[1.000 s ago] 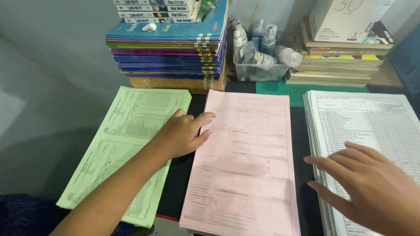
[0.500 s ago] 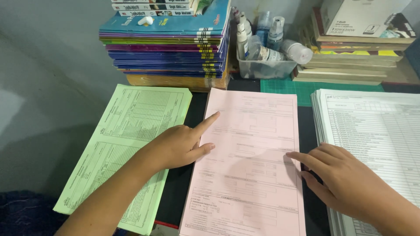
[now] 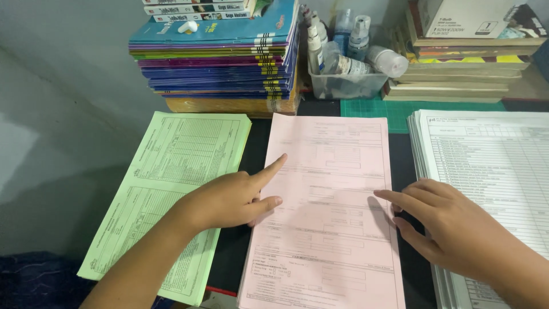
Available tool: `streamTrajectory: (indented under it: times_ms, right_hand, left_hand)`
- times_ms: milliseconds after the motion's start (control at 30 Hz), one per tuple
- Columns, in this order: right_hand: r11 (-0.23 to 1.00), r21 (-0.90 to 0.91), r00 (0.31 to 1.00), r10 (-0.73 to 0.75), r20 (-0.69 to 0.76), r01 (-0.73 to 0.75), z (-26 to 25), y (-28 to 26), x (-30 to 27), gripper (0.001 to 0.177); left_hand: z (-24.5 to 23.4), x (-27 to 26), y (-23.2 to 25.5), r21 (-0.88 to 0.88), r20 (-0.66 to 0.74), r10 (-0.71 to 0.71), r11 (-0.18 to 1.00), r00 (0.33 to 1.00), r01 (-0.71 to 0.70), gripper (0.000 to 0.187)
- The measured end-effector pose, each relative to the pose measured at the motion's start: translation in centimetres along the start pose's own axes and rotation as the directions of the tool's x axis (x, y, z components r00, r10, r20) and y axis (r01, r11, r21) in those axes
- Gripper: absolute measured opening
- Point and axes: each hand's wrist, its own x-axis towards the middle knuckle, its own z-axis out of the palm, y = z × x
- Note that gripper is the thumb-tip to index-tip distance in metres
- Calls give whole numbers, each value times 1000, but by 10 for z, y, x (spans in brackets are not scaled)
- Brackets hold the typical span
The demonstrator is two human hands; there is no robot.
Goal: Verifying and cross-referencing data between a ledger binder and multiple colored paper forms
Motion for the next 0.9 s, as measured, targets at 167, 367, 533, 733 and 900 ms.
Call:
streamTrajectory:
  times_ms: [167,367,533,733,900]
  right_hand:
    - [993,-80,994,93,53,-89,-3,4,-2,46]
    - [994,-86,997,68,23,-66,-4,3,-2,44]
    - [991,-102,990,99,105,-88,-2,1,1,48]
    - [994,-53,993,102,52,-99,-5,2,-2,47]
    - [987,-121,994,106,32,-101,-6,3,-4,45]
  left_hand:
    - [-5,-8,8,7,42,-75,997,996,75,72]
    - [-2,-3,5,42,16,-50,998,999,49,72]
    - [-1,2,2,43,31,-38,998,999,37,70]
    - [1,6,-6,7,-45,6,1000,999,-6,65]
    - [3,8,-7,35,-63,23,999,998,-21,65]
